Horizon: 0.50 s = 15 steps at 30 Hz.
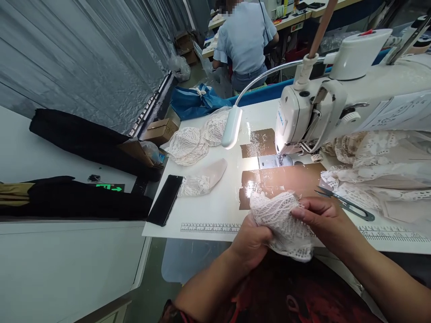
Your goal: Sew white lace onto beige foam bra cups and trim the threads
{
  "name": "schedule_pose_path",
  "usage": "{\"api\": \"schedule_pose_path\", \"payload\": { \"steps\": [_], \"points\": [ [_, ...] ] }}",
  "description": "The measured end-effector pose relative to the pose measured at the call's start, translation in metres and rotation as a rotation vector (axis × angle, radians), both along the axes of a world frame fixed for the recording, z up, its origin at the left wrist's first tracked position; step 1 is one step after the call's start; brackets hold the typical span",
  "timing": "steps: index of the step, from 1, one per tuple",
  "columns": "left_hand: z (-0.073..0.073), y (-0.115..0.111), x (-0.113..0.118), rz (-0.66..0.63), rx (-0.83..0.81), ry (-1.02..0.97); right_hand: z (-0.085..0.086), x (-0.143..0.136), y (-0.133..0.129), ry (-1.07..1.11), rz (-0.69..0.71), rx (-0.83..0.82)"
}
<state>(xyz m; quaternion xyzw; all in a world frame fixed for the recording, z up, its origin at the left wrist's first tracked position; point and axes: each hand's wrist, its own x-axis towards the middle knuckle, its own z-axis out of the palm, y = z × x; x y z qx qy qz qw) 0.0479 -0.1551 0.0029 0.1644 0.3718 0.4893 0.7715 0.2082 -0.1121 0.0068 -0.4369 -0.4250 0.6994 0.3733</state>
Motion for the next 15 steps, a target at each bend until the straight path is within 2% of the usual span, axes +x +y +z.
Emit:
{"api": "schedule_pose_path", "payload": {
  "steps": [3,6,7,8,10,12,13,15],
  "points": [
    [-0.007,-0.009,-0.016,-0.017,0.024,0.094,0.003,0.005,0.002,0.138,-0.17,-0.097],
    [-0.005,-0.017,-0.051,-0.135,0.155,0.248,0.005,0.014,0.007,0.146,-0.165,-0.074],
    [0.0,-0.018,-0.065,-0.209,0.236,0.334,0.006,0.016,0.008,0.123,-0.115,-0.04],
    [0.006,-0.017,-0.078,-0.214,0.329,0.432,0.008,0.017,0.009,0.086,-0.037,0.005],
    [0.02,-0.013,-0.097,0.001,0.508,0.594,0.014,0.016,0.009,-0.015,0.183,0.114],
    [0.032,-0.006,-0.102,0.031,0.647,0.723,0.023,0.009,0.007,-0.116,0.422,0.224],
    [0.035,-0.002,-0.1,-0.049,0.68,0.764,0.028,0.005,0.005,-0.157,0.518,0.277],
    [0.036,0.006,-0.088,-0.301,0.655,0.76,0.035,-0.004,0.001,-0.219,0.624,0.398]
  ]
}}
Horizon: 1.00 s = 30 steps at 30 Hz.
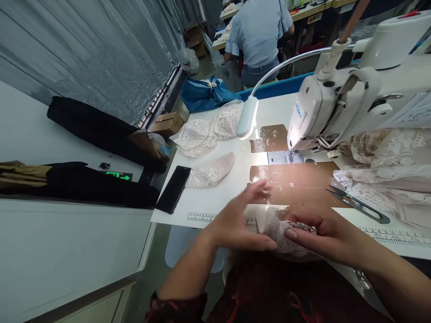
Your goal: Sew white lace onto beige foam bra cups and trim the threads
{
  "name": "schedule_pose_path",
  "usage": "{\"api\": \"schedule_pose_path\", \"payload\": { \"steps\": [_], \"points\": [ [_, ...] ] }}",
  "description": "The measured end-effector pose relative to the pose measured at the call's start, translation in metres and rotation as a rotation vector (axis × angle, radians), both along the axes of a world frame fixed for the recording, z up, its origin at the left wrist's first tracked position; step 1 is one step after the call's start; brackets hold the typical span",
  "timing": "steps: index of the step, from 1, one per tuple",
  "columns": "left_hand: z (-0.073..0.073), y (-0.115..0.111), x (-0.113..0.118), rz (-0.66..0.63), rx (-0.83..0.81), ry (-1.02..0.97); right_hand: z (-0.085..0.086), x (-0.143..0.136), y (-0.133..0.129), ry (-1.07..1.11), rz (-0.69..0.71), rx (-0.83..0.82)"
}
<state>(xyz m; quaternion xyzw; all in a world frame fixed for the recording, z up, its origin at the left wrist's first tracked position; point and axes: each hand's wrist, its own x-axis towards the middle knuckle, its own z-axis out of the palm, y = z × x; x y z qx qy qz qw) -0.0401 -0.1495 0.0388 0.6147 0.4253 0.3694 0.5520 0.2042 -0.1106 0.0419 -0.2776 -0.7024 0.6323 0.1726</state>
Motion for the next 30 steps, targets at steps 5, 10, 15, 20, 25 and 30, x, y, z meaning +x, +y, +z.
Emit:
{"api": "schedule_pose_path", "payload": {
  "steps": [5,10,15,20,25,30],
  "points": [
    [-0.019,0.0,0.03,-0.147,-0.286,-0.199,-0.006,-0.009,-0.005,-0.009,-0.184,0.36],
    [-0.025,-0.012,0.03,-0.018,-0.277,-0.182,-0.023,-0.01,-0.008,-0.053,-0.338,0.17],
    [-0.012,-0.009,0.023,0.063,-0.183,-0.071,-0.025,-0.015,-0.008,-0.019,-0.363,0.09],
    [-0.007,0.001,0.023,0.066,-0.145,0.026,-0.022,-0.017,-0.006,-0.008,-0.35,0.071],
    [-0.01,0.008,0.029,0.063,-0.203,-0.004,-0.025,-0.012,-0.001,-0.056,-0.324,0.054],
    [-0.008,0.01,0.033,0.094,-0.189,0.054,-0.021,-0.002,0.007,-0.007,-0.283,-0.007]
  ]
}}
